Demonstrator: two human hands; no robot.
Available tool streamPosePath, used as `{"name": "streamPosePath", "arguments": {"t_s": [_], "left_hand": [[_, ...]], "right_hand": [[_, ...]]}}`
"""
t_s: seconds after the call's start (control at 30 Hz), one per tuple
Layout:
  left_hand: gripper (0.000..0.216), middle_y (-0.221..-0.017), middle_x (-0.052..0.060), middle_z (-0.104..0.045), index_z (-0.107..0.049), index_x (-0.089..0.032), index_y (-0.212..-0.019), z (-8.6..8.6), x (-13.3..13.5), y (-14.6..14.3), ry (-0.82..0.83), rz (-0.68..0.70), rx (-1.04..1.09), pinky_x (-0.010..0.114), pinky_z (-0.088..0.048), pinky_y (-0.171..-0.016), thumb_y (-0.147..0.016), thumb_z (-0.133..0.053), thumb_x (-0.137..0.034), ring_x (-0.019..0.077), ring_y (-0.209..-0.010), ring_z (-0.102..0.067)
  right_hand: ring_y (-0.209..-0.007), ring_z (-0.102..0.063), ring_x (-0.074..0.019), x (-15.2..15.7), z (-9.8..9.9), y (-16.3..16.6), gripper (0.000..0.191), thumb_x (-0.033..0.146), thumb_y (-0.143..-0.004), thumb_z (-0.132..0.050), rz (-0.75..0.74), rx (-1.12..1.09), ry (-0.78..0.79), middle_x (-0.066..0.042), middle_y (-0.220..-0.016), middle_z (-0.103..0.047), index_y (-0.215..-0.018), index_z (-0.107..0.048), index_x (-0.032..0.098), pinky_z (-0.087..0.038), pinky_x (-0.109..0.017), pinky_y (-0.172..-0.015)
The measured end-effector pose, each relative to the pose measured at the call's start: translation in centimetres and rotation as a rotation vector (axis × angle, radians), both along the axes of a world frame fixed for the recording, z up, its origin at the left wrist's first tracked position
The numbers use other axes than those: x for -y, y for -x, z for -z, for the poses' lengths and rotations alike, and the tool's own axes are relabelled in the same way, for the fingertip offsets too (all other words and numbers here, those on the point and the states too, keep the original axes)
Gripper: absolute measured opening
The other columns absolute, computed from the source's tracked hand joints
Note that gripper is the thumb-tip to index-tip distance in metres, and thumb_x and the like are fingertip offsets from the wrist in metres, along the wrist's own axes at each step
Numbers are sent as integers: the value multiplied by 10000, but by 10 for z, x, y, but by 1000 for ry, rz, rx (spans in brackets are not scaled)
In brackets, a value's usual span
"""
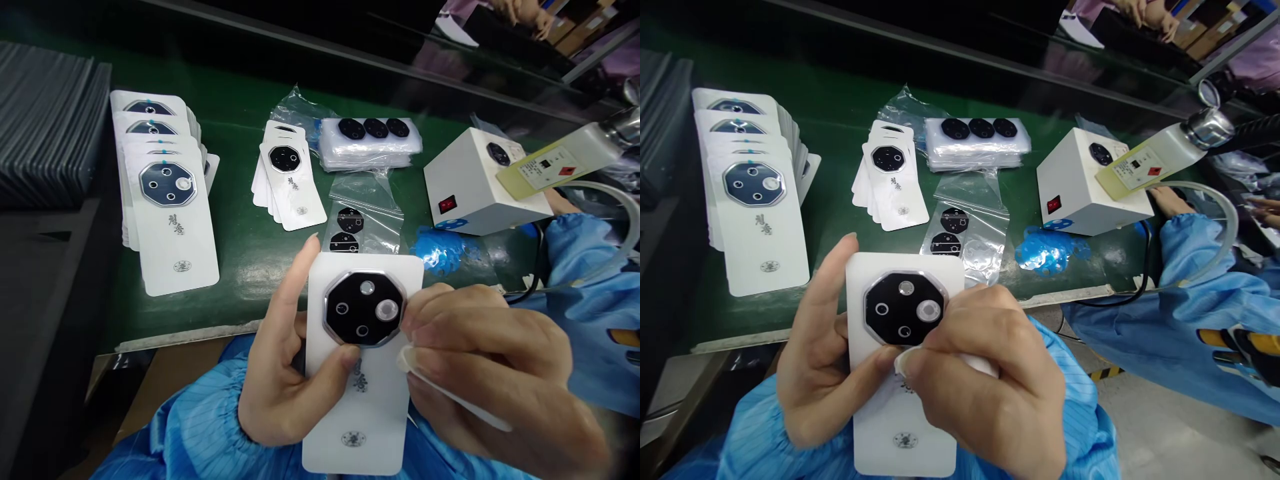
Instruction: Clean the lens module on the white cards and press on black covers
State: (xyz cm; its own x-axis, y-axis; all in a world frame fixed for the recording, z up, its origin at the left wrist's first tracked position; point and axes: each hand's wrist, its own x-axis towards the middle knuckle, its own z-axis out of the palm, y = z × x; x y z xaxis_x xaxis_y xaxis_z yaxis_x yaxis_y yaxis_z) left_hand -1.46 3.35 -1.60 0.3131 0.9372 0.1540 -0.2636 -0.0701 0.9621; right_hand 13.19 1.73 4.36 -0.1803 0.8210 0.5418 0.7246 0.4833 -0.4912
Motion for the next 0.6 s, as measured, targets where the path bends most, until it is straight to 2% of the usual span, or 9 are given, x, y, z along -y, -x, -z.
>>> {"name": "streamPosePath", "arguments": {"t_s": [0.07, 0.13, 0.23, 0.33, 0.47, 0.6], "left_hand": [[727, -675, -83, -678, -235, -388, -1436, 0, -1, 0, 11, 0, 26, 137, -514, -365, -826, -558, -158, 85, -437, -592], [734, -699, -85, -693, -238, -386, -1434, -1, -1, 1, 31, -6, 53, 129, -524, -389, -821, -544, -123, 82, -461, -604], [758, -752, -97, -707, -223, -411, -1431, -7, -1, 2, 88, -3, 17, 119, -556, -476, -825, -540, -83, 76, -534, -643], [767, -744, -92, -697, -211, -412, -1435, -10, -1, 4, 106, -12, -62, 140, -559, -455, -830, -532, -68, 84, -518, -638], [767, -697, -78, -675, -222, -393, -1436, -5, -2, 2, 18, -44, -52, 188, -532, -348, -817, -534, -63, 109, -440, -613], [789, -901, -27, -707, -228, -354, -1446, 2, -3, -1, -84, -104, -76, 211, -536, -356, -780, -540, -67, 152, -563, -676]], "right_hand": [[-660, -524, -96, -1, 4, 3, 144, 88, -851, -554, -26, -165, -49, 13, -763, -504, -799, -547, 222, -525, -285, -556], [-674, -516, -92, -2, 8, 3, 167, 58, -821, -584, -20, -218, -123, 10, -809, -504, -767, -560, 214, -494, -280, -531], [-695, -516, -114, -5, 11, -1, 102, 103, -820, -604, -9, -120, -181, -14, -834, -491, -792, -569, 195, -478, -310, -534], [-718, -504, -141, -7, 10, -6, 69, 130, -830, -589, -51, 27, -121, -33, -837, -479, -849, -564, 191, -477, -344, -580], [-735, -494, -147, -8, 11, -8, 76, 120, -821, -581, -20, 170, -89, -36, -864, -477, -834, -572, 195, -438, -340, -609], [-770, -495, -157, -7, 17, -4, 97, 79, -771, -613, 13, 199, -101, -38, -878, -506, -790, -600, 173, -424, -344, -658]]}}
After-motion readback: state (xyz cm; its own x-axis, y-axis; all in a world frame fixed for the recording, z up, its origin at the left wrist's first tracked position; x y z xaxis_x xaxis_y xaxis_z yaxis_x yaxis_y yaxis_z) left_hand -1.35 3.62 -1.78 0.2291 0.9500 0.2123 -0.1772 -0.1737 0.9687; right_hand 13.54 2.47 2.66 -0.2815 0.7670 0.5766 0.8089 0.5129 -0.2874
